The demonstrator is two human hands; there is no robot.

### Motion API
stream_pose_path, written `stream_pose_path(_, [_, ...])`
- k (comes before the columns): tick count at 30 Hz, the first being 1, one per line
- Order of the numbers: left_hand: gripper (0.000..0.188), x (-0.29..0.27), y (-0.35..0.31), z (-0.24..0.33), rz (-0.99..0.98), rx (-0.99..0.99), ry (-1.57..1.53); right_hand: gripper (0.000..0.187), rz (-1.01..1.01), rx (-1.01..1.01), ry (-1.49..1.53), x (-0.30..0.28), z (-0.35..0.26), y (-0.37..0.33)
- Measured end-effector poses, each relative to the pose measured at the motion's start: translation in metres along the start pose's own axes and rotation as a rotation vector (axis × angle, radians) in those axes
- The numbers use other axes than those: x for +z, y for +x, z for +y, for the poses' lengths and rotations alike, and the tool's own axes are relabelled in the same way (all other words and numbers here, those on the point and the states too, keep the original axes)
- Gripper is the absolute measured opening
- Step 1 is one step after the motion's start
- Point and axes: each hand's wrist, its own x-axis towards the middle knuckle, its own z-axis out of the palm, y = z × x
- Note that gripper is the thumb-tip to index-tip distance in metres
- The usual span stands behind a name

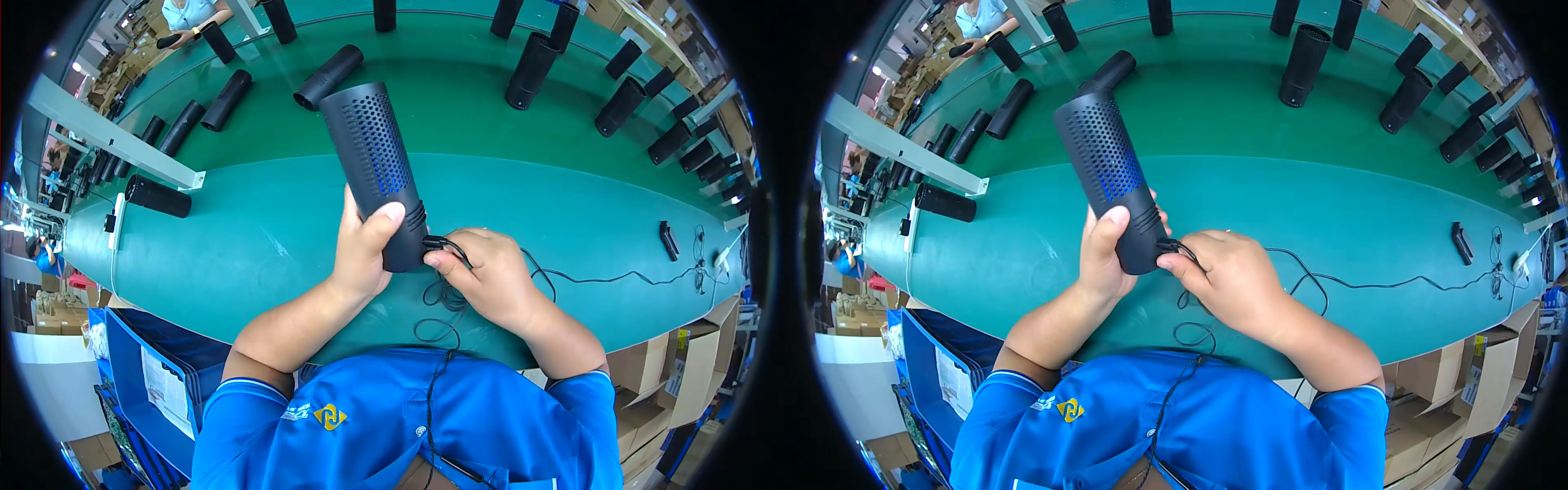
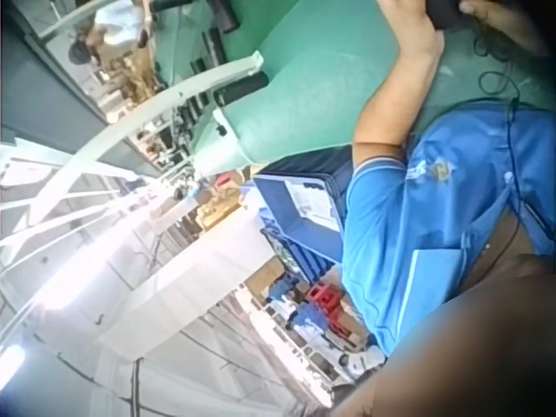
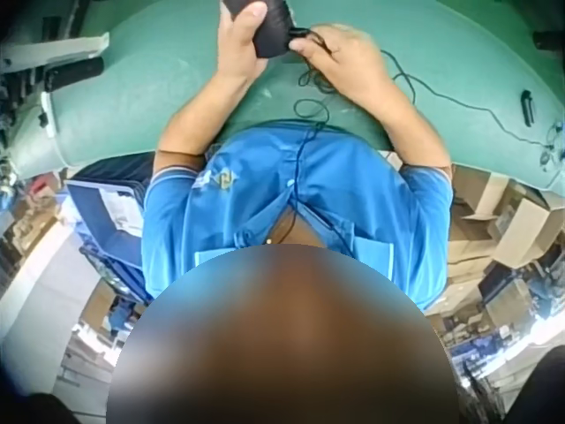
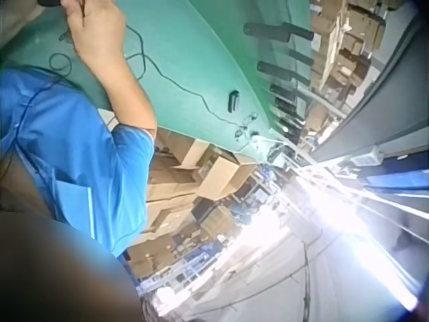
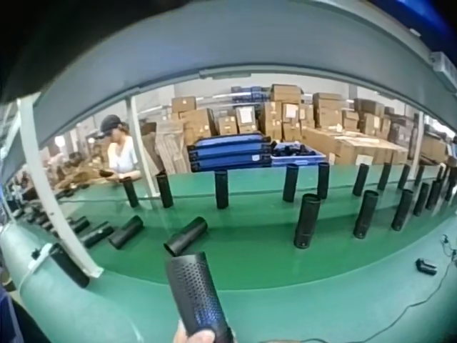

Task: Testing the lighting and power functionality of cylindrical electronic devices by plugging them into a cable and observing light patterns.

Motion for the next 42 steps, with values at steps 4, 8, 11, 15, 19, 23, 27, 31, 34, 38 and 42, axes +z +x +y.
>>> stream_pose_path(4, [0.042,-0.019,-0.007,0.001,0.069,-0.074,-0.058,0.024,0.317,-0.398,-0.068,-0.021,-0.037,0.019])
stream_pose_path(8, [0.04,-0.036,-0.013,-0.012,0.19,-0.106,-0.062,0.011,0.693,-0.774,0.769,-0.023,-0.114,-0.058])
stream_pose_path(11, [0.039,-0.039,-0.011,-0.027,0.271,-0.054,-0.125,0.015,0.868,-1.016,1.507,-0.031,-0.151,-0.024])
stream_pose_path(15, [0.041,-0.053,-0.016,-0.038,0.262,-0.023,-0.147,0.015,0.723,-1.003,1.706,-0.023,-0.17,-0.019])
stream_pose_path(19, [0.047,-0.062,-0.015,-0.045,0.186,-0.034,-0.177,0.017,0.575,-0.926,1.853,-0.012,-0.182,-0.021])
stream_pose_path(23, [0.053,-0.06,-0.013,-0.044,0.136,0.016,-0.135,0.019,0.377,-0.951,1.876,0.004,-0.178,-0.025])
stream_pose_path(27, [0.056,-0.06,-0.015,-0.041,0.102,0.028,-0.118,0.018,0.082,-1.139,1.711,0.027,-0.173,-0.026])
stream_pose_path(31, [0.058,-0.059,-0.014,-0.043,0.067,-0.012,-0.131,0.007,0.441,-0.837,1.876,0.017,-0.2,-0.036])
stream_pose_path(34, [0.053,-0.064,-0.012,-0.043,0.057,-0.046,-0.171,0.008,0.16,-0.797,1.621,0.021,-0.186,-0.027])
stream_pose_path(38, [0.045,-0.071,-0.007,-0.045,-0.067,-0.158,-0.474,0.007,-0.166,-0.537,0.928,0.015,-0.103,-0.024])
stream_pose_path(42, [0.04,-0.066,-0.014,-0.028,-0.046,-0.114,-0.382,0.011,0.107,0.077,0.75,0.048,0.001,-0.026])
